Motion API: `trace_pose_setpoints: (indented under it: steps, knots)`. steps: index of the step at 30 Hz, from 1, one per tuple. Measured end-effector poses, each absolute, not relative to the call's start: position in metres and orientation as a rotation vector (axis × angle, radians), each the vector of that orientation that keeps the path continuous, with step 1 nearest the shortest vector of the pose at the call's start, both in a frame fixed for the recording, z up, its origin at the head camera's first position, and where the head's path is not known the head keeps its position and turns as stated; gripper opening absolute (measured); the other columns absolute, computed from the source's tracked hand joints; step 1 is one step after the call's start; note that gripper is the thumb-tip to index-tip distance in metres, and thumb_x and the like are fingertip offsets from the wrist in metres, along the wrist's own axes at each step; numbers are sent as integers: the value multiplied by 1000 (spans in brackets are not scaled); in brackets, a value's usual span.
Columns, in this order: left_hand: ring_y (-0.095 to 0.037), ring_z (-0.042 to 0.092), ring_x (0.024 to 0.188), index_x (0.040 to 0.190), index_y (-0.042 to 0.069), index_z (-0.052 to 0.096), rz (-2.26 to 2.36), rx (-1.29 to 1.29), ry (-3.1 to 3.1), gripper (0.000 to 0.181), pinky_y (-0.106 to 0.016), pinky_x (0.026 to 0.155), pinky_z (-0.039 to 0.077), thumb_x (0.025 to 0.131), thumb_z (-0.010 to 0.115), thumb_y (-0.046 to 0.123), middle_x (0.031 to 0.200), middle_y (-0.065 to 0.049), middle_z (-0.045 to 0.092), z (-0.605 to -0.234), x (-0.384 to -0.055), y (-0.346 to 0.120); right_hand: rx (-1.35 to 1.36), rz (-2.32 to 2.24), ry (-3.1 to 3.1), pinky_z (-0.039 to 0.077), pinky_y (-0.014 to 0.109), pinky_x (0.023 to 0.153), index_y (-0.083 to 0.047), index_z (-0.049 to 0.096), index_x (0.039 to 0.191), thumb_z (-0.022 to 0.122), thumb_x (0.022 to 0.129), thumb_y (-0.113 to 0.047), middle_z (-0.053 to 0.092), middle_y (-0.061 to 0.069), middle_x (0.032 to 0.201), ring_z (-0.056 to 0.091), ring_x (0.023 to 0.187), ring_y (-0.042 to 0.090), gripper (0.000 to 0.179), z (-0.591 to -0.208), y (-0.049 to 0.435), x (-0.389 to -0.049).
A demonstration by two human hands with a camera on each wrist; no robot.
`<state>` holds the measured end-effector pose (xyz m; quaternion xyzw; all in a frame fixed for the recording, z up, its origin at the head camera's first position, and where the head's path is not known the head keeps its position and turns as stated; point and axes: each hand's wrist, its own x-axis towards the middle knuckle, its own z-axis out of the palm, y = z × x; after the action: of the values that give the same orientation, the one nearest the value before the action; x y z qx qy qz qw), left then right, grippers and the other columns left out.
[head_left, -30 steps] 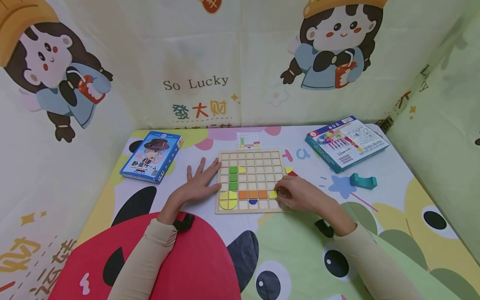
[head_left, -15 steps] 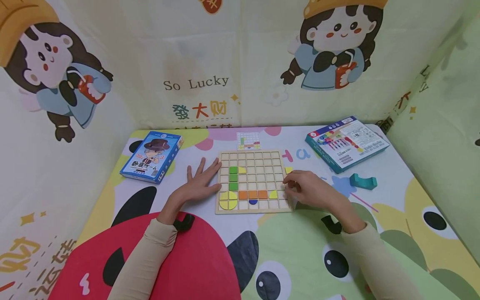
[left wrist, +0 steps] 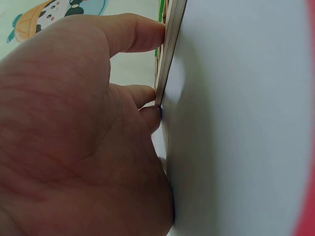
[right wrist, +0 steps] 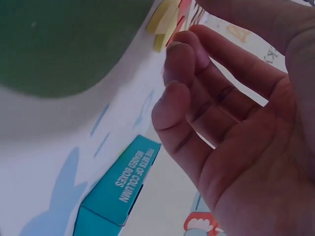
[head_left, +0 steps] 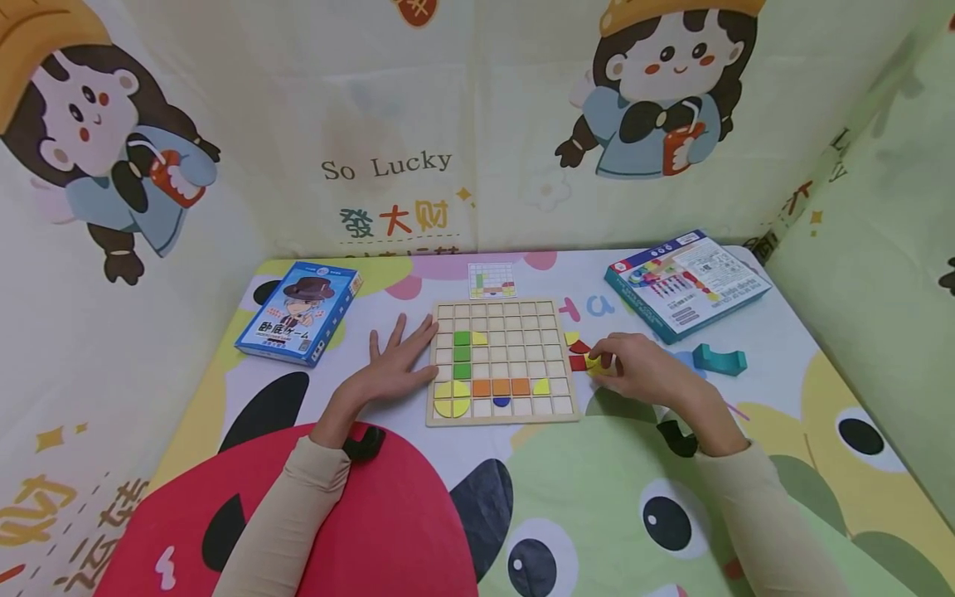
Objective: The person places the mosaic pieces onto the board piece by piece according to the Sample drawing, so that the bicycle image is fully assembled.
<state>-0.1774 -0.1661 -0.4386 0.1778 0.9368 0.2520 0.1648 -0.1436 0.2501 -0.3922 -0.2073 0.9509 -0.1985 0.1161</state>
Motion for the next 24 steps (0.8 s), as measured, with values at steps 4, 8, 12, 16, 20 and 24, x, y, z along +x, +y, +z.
trace_pose_setpoints:
  steps: [4,8,12,16,20,24]
  knots:
    - [-37,-20,166,172,21,14,719,511,2672,85,-73,122,-24,102,55,47,182,0,5,-439,-178,-166,-603,-581,2773,53,24,71,-6,76,120,83,91,-16,71,2,97,59,87,16,32,-393,254,-144]
    - [-37,-20,166,172,21,15,724,507,2670,85,-73,122,-25,102,55,47,182,-1,5,-440,-178,-166,-602,-579,2776,53,24,72,-5,76,118,84,90,-16,71,3,96,58,86,15,30,-394,256,-144]
    - [-37,-21,166,172,21,14,720,511,2669,85,-73,122,-25,102,55,47,182,0,5,-439,-177,-166,-599,-568,2788,54,24,73,-5,76,113,84,90,-15,71,3,96,59,86,15,26,-396,257,-144]
    - [-37,-21,166,172,21,14,724,509,2668,84,-72,122,-25,103,55,46,182,0,4,-438,-177,-166,-587,-555,2800,54,27,75,-6,76,109,84,90,-19,71,2,94,59,86,16,24,-396,257,-145]
    - [-37,-21,166,172,21,14,721,505,2671,84,-72,122,-25,102,55,46,182,0,4,-437,-176,-165,-549,-540,2807,55,30,77,-7,76,110,84,91,-24,71,2,94,59,86,16,27,-398,255,-146]
    - [-37,-20,166,172,21,15,719,499,2673,85,-72,122,-25,102,56,46,182,0,5,-438,-177,-165,-495,-509,2831,57,34,81,-6,76,111,84,91,-31,72,3,94,60,87,18,33,-401,252,-146]
